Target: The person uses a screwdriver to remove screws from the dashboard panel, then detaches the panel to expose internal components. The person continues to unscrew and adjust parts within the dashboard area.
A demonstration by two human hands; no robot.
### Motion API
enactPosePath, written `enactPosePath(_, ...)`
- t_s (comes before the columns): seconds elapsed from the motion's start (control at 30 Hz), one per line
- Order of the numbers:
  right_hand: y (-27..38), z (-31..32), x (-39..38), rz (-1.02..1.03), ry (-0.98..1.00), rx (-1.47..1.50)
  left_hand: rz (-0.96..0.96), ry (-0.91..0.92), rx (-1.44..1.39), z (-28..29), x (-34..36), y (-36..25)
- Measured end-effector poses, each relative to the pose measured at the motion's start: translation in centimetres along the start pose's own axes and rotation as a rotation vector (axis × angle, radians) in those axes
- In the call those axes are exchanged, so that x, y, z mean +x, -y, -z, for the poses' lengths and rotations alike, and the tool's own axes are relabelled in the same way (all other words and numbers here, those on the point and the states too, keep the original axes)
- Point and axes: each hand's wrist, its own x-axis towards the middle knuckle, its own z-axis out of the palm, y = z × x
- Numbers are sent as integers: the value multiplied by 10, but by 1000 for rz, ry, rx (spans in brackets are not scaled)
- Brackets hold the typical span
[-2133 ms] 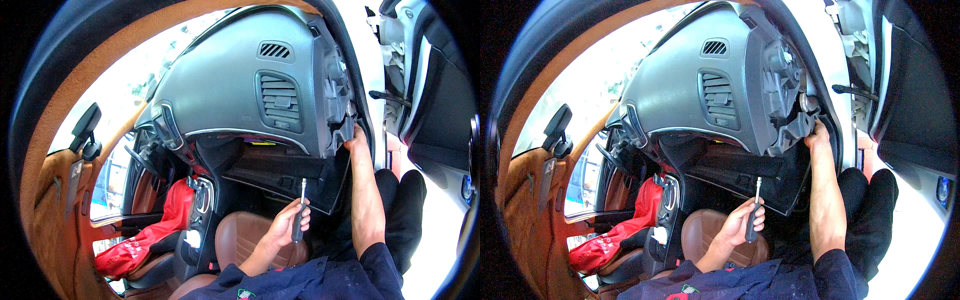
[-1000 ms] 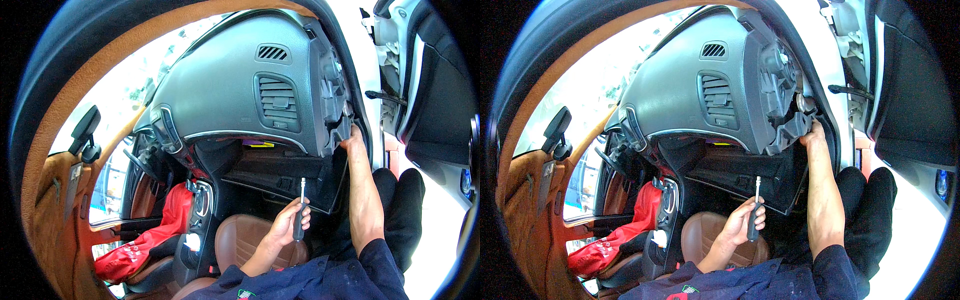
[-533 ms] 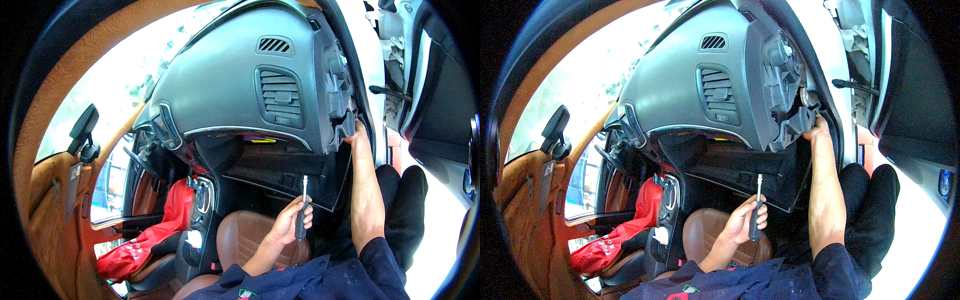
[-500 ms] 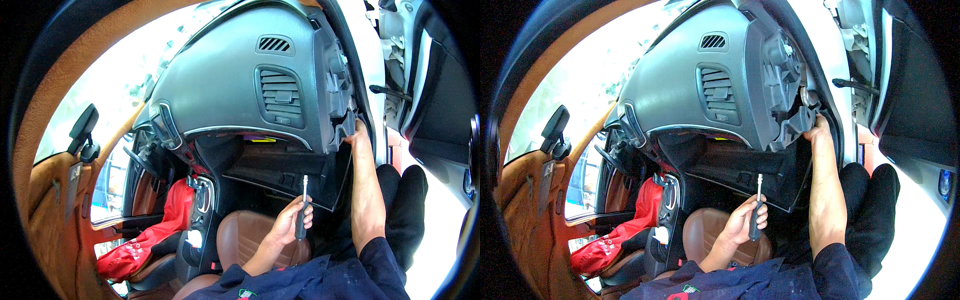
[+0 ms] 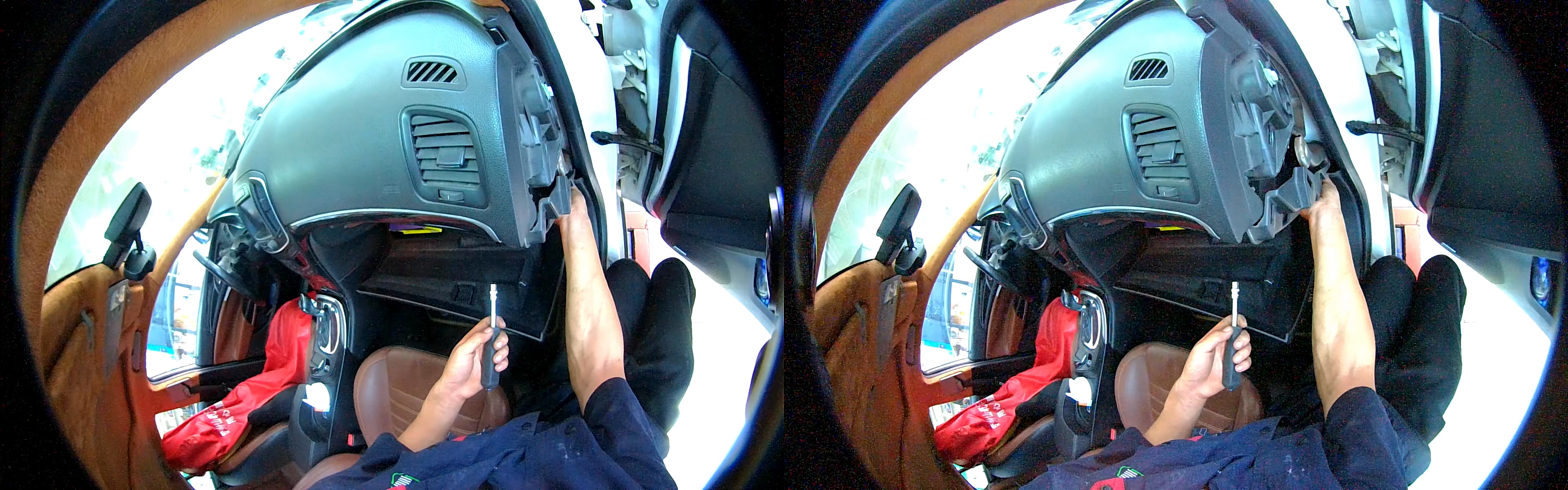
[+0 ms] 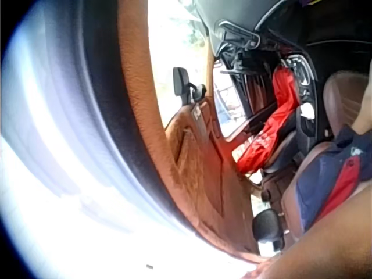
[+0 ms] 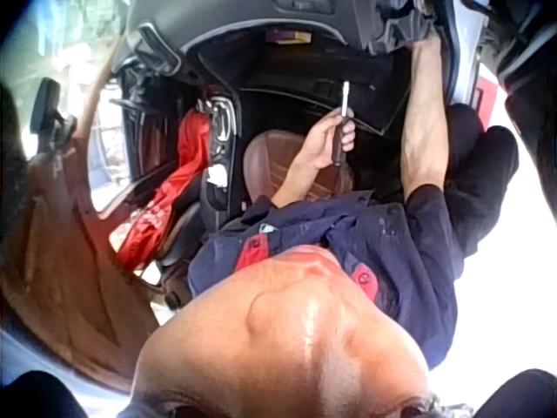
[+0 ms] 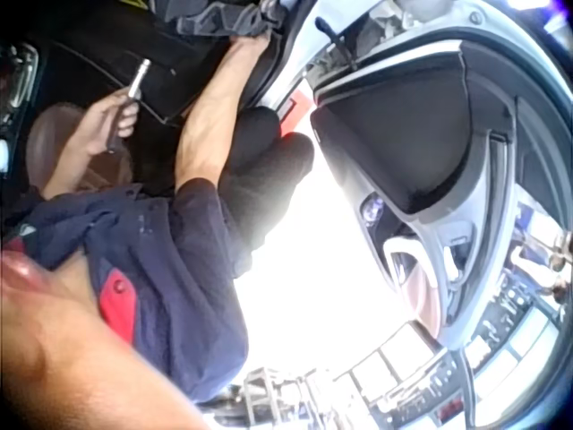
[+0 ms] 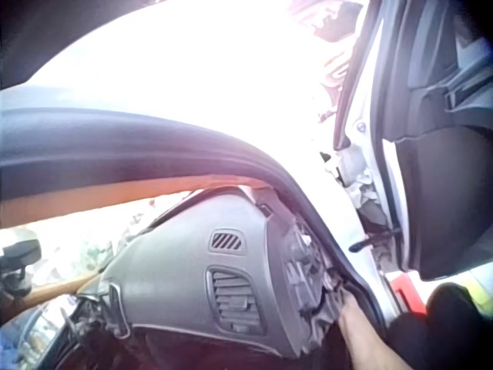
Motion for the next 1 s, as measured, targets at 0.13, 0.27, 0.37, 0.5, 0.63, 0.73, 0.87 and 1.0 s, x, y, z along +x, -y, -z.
enactPosePath(0.13, 6, -5, -4, 40, -49, -13, 5, -7, 11, -4, 1, -1)
enactPosePath(0.27, 17, -3, -4, 79, 7, -13, 11, 2, 23, -6, 4, -2)
enactPosePath(0.37, 0, -32, -50, 99, -113, -58, -1, -17, 7, -1, 0, -1)
enactPosePath(0.5, -1, -41, -60, 112, -146, -42, 3, -10, 8, -1, 1, -1)
enactPosePath(0.63, 2, -32, -43, 84, -79, 6, 6, 3, 3, 0, 2, 0)
enactPosePath(0.73, 0, -24, -31, 58, -51, 31, 4, 11, -6, 1, 1, 0)
enactPosePath(0.87, 4, -15, -13, 49, -17, 64, 3, 21, 10, 2, 2, -1)
enactPosePath(1.0, 5, -13, -11, 53, -19, 105, 8, 27, 22, 3, 5, -1)
